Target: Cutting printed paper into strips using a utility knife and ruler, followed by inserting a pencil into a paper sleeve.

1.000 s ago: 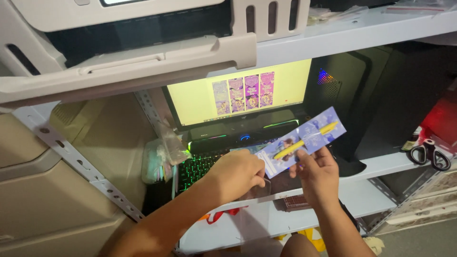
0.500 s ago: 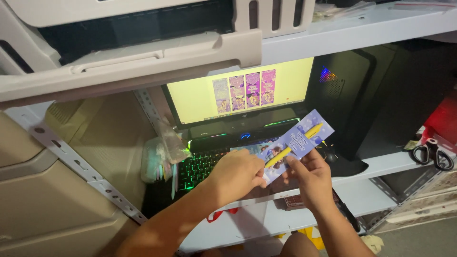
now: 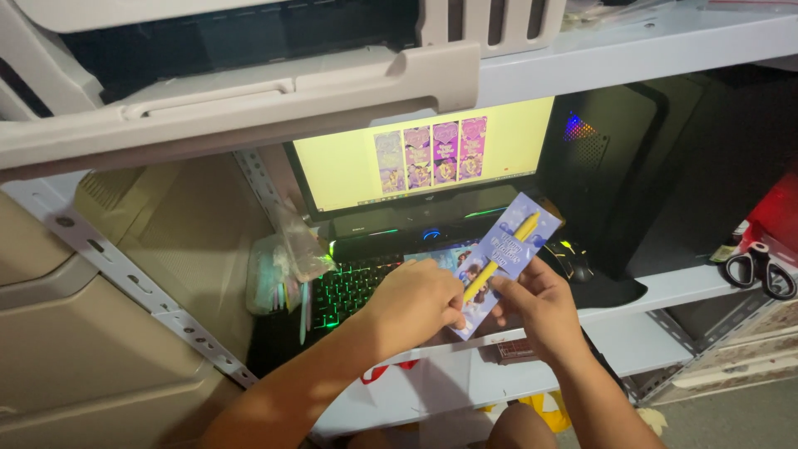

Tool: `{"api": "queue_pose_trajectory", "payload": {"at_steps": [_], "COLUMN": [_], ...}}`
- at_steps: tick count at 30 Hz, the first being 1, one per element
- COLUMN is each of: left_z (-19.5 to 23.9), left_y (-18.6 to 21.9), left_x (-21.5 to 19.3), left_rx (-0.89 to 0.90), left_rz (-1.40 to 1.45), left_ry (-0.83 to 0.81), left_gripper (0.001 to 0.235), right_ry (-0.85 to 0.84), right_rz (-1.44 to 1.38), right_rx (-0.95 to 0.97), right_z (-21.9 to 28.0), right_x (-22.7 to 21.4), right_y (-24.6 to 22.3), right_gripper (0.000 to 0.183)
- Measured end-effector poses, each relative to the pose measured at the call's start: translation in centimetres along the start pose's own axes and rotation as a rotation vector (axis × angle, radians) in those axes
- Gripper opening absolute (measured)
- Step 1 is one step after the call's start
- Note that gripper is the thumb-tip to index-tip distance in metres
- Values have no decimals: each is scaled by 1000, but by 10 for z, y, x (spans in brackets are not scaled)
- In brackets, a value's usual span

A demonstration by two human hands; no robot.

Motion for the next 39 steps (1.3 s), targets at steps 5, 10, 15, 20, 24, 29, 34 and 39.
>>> {"api": "queue_pose_trajectory", "payload": {"at_steps": [5, 10, 15, 20, 24, 29, 34, 39], "left_z": [4, 9, 22, 29, 35, 49, 53, 50], "left_y": [3, 9, 15, 23, 27, 36, 35, 32], "left_x": [-9, -6, -20, -27, -27, -26, -44, -42], "left_rx": [24, 118, 220, 278, 334, 432, 348, 307], "left_rz": [67, 181, 184, 355, 373, 436, 466, 438], "left_ry": [11, 35, 154, 98, 55, -4, 79, 64], "left_gripper": [18, 16, 22, 12, 7, 34, 13, 4], "right_ry": [-45, -116, -190, -233, -271, -311, -316, -399], "right_rz": [-7, -47, -82, -89, -92, -145, -94, -100], "right_rx": [19, 78, 156, 173, 191, 337, 376, 362], "right_z": [-5, -12, -7, -8, -6, -20, -15, -15], "right_x": [1, 0, 12, 13, 18, -8, -4, 0], "right_y": [7, 16, 8, 9, 7, 65, 61, 63], "right_gripper": [17, 15, 16, 16, 15, 25, 32, 25]}}
Point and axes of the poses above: each hand's wrist, its own z-axis away from the middle knuckle, its own x-axis out of the palm, y = z × x, the point moved 10 cm from there along -z, towards the middle knuckle, and after that the axes turned 2 degrees about -z, right-handed, at the moved point
